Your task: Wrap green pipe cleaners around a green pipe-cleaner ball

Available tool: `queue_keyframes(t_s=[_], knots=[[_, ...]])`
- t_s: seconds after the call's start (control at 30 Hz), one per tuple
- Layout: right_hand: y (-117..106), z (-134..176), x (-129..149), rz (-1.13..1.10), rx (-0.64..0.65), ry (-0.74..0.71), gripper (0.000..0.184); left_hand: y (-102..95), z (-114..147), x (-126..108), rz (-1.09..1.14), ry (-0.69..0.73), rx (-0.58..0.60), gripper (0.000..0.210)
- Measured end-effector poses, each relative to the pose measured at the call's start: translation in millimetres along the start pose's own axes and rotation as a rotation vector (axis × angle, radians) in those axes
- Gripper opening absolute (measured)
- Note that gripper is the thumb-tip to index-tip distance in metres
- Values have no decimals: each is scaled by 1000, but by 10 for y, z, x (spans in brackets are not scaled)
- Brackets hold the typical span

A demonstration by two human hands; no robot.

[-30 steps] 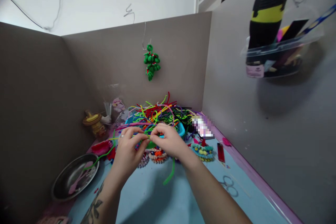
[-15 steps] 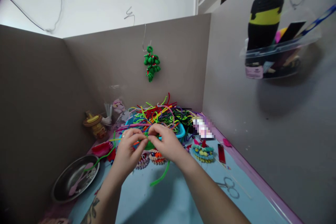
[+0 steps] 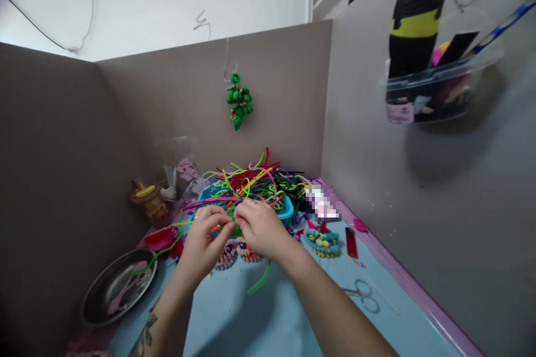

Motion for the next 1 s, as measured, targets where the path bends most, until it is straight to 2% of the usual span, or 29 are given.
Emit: queue_keyframes(t_s=[0.1, 0.2, 0.3, 0.37, 0.4, 0.47, 0.53, 0.67, 0.73, 0.83, 1.0], knots=[[-5, -8, -27, -74, -5, 23, 17, -49, -1, 7, -16, -4, -46, 10], [-61, -18, -155, -212, -107, 114, 19, -150, -3, 68, 31, -45, -157, 13], [-81, 20, -402, -454, -256, 329, 19, -184, 20, 227, 126, -171, -254, 28], [-21, 72, -542, -655, -327, 491, 20, -94, 53, 369, 273, -307, -251, 43], [26, 97, -585, -749, -346, 564, 22, 0, 68, 421, 389, -370, -210, 53], [139, 137, -615, -909, -352, 684, 25, 198, 101, 482, 629, -488, -118, 70], [245, 163, -601, -1025, -338, 766, 29, 309, 128, 535, 801, -591, -101, 75], [369, 181, -550, -1100, -299, 810, 33, 303, 176, 703, 935, -764, -248, 63], [413, 190, -534, -1114, -270, 823, 35, 306, 193, 751, 981, -826, -275, 60], [455, 215, -539, -1151, -253, 871, 38, 321, 198, 775, 1038, -876, -266, 62], [486, 258, -612, -1280, -333, 989, 35, 288, 173, 765, 1012, -849, -239, 66]])
Point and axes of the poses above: each hand's wrist, its own z-axis away from the middle knuckle, its own y-axis out of the palm, x = y × z, the point moved 9 cm from there along -z, towards the middle knuckle, and after that the axes turned 10 degrees about -x, right-handed, at the moved point
